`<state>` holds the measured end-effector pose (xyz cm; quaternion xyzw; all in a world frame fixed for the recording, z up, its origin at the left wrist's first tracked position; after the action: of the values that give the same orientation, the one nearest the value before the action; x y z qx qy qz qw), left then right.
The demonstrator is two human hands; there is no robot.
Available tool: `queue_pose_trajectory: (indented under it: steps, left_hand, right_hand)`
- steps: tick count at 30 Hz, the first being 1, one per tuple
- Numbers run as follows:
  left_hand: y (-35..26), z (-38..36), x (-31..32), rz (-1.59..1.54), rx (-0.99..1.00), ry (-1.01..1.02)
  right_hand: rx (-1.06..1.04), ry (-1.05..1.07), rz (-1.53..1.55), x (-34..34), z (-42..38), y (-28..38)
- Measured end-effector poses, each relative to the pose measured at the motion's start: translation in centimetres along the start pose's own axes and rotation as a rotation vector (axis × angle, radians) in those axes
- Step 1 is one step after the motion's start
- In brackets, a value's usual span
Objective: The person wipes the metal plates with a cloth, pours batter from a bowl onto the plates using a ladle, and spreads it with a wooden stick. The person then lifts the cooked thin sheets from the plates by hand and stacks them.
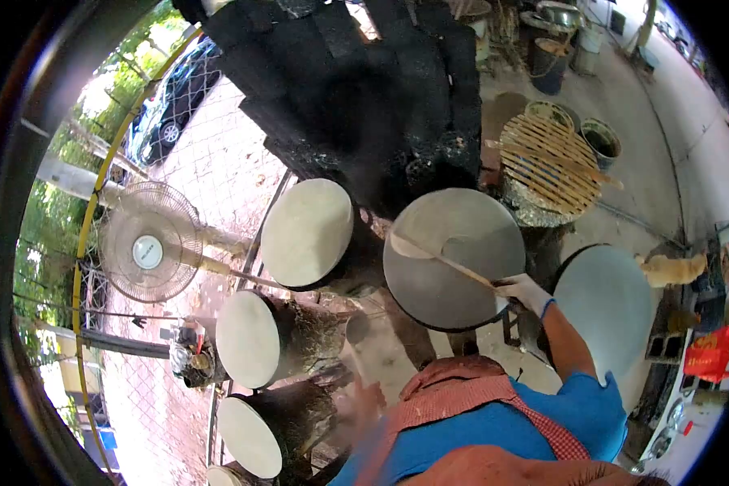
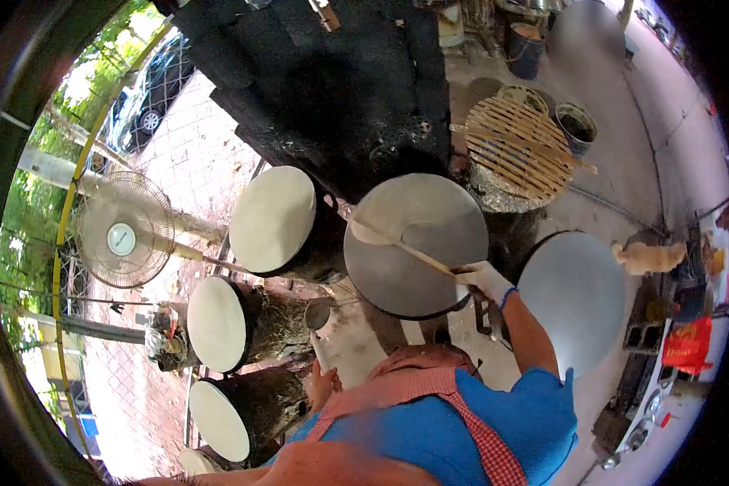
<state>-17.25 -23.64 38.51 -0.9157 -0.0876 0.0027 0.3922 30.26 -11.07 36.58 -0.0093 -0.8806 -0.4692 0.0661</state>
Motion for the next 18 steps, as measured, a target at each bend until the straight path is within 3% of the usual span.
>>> queue_pose_trajectory:
  steps: [1,3,5,8,9,11,13,15,18]
  left_hand:
    - [0.7,0.4,-0.7,-0.041,0.016,0.003]
    - [3.0,1.3,-2.3,-0.114,0.033,0.008]
    - [3.1,0.7,-1.6,-0.126,0.022,-0.017]
    - [3.6,1.1,-3.1,-0.032,0.032,-0.038]
    - [4.2,1.3,-3.1,0.000,0.038,-0.035]
    - [3.2,-0.2,-1.6,-0.134,-0.020,-0.065]
    - [2.8,-0.8,-1.5,-0.095,-0.032,-0.123]
    - [3.7,-0.4,-2.4,-0.129,-0.002,-0.148]
    - [5.1,0.1,-3.3,-0.126,0.060,-0.081]
  right_hand:
    - [-0.038,0.012,0.019,-0.7,0.4,0.5]
    - [0.013,-0.193,0.052,-3.6,2.5,3.1]
    - [-0.106,-0.147,-0.021,-0.9,2.0,8.8]
    - [0.136,0.114,-0.141,2.5,2.4,5.5]
    - [0.146,0.079,-0.181,1.2,4.6,0.3]
    - [0.297,0.097,-0.199,0.6,1.9,-2.0]
    - [0.062,0.108,-0.211,-1.0,1.1,0.9]
    - [-0.054,-0.005,0.177,-3.9,5.8,0.3]
    - [-0.001,0.006,-0.228,-0.5,5.5,6.3]
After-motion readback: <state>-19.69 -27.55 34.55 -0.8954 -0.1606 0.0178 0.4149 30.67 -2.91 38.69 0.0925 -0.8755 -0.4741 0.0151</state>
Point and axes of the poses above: each hand's wrist, its own z-axis towards the middle knuckle, its own x-axis out of the palm, y = z × x, the point moved 9 cm from there along z, towards the middle knuckle, and after that the axes turned 6 degrees about y, right-handed, at the moved point
